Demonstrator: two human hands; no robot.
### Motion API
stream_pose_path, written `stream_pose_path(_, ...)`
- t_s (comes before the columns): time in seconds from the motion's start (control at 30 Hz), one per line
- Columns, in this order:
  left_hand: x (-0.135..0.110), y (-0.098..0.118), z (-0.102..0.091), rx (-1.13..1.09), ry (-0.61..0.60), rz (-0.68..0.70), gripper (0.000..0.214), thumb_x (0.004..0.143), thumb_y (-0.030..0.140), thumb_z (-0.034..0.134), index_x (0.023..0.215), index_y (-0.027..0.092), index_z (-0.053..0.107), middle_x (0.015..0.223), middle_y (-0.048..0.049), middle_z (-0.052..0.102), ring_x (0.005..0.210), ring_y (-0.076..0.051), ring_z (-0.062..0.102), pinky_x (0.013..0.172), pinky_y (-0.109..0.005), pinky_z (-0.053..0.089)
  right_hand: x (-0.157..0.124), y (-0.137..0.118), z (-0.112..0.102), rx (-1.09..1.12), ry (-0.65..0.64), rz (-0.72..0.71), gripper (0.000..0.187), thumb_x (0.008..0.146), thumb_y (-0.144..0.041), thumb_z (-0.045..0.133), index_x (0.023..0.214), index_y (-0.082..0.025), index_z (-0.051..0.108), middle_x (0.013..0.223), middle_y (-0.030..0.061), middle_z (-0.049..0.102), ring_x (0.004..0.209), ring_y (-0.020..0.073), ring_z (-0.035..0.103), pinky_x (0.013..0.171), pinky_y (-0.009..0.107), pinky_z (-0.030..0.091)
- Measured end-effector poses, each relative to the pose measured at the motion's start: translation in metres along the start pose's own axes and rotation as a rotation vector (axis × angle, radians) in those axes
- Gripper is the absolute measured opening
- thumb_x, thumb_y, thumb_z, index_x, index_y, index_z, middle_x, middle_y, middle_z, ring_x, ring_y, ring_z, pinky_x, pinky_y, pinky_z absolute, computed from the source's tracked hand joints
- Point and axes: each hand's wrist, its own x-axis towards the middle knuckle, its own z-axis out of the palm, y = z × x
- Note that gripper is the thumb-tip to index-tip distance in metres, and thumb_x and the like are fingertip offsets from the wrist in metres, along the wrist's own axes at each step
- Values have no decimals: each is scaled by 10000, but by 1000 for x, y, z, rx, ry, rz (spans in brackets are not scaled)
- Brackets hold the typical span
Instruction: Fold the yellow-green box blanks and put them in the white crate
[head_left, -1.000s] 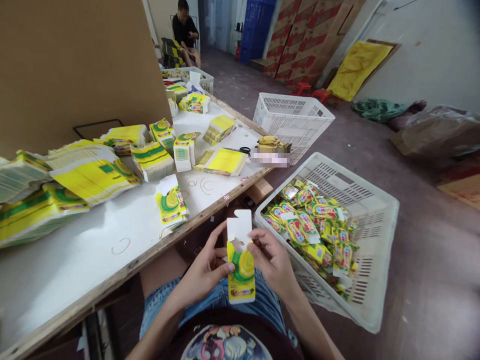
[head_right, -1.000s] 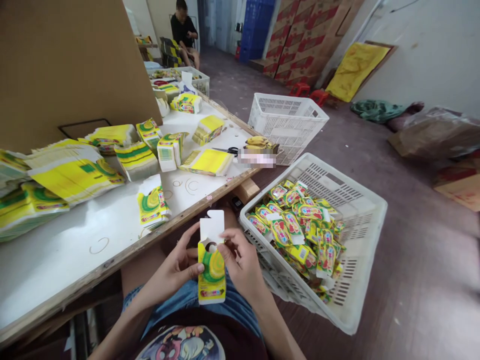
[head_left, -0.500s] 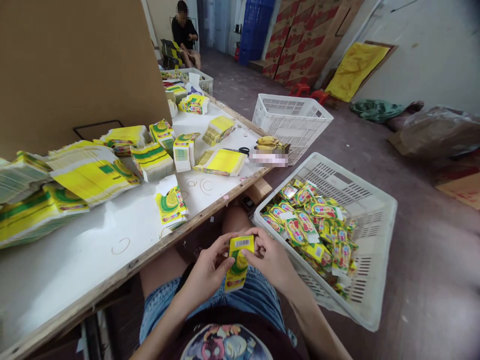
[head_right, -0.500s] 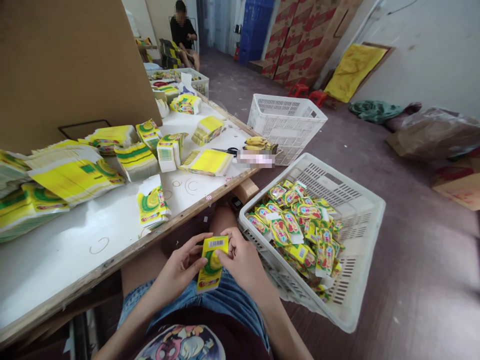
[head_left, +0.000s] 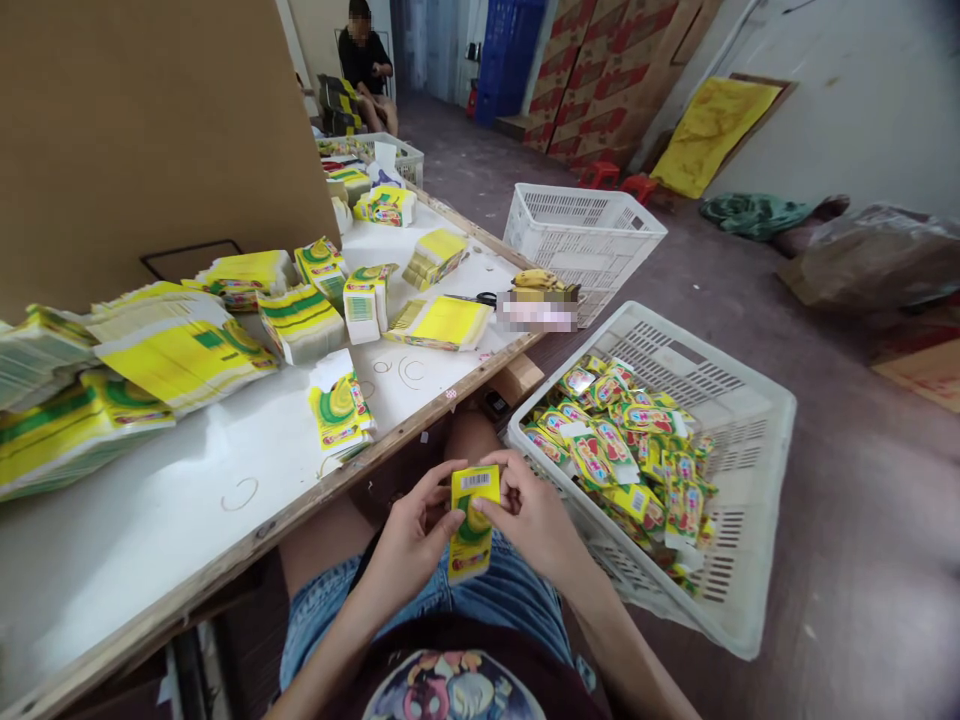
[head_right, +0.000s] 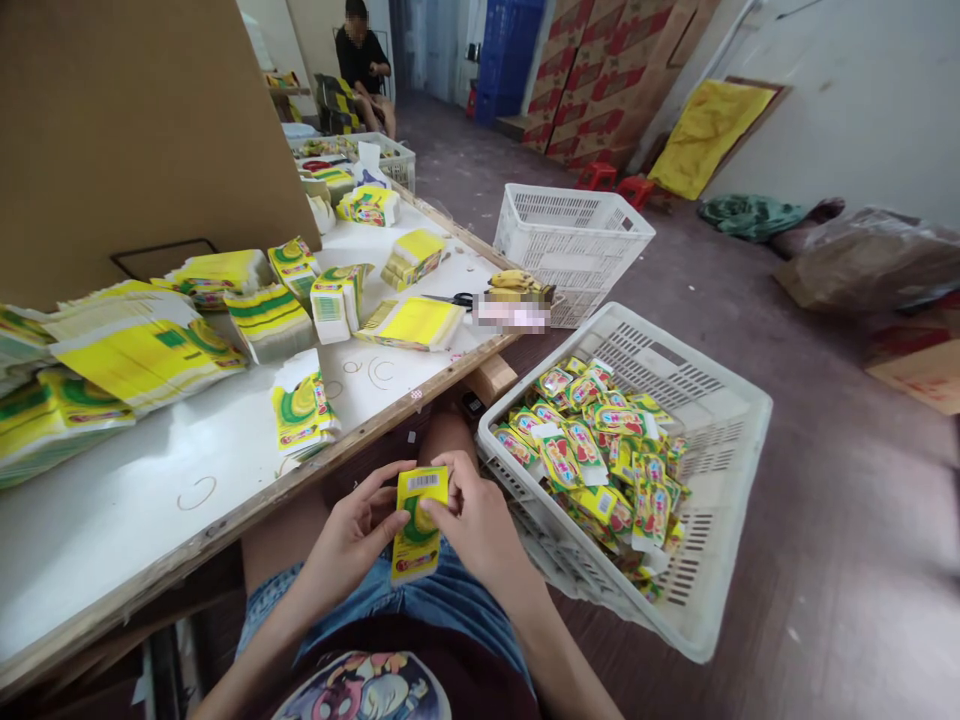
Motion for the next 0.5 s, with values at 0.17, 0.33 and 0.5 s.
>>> stream_pose_path(0.17, 3, 1, 5, -14, 22, -11, 433, 840, 280, 707, 1248, 190, 593, 1030, -98, 757, 875, -219, 713, 750, -292, 562, -4, 3, -4, 63, 29, -137, 262, 900, -274, 620, 1144, -208, 688, 940, 43, 697, 732, 165, 630, 651, 273, 508)
stream_pose_path(0.33, 8, 6, 0, 201, 106, 82, 437, 885, 341, 646, 1293, 202, 572, 1166, -119, 717, 1069, -270, 694, 956, -418, 546, -12, 11, -26, -217, 421, -148, 183, 892, -237, 609, 1050, -250, 700, 988, 52, 710, 869, 232, 635, 798, 354, 514)
stream_pose_path(0.5, 21, 23, -64, 860, 823, 304, 591, 884, 437, 631, 1383, 159, 481, 1415, -176, 540, 1344, -389, 469, 1136, -543, 352, -24, 38, -67, -528, 812, 0, 272, 843, -329, 668, 1078, -192, 678, 1060, 139, 635, 1076, 359, 522, 989, 562, 346)
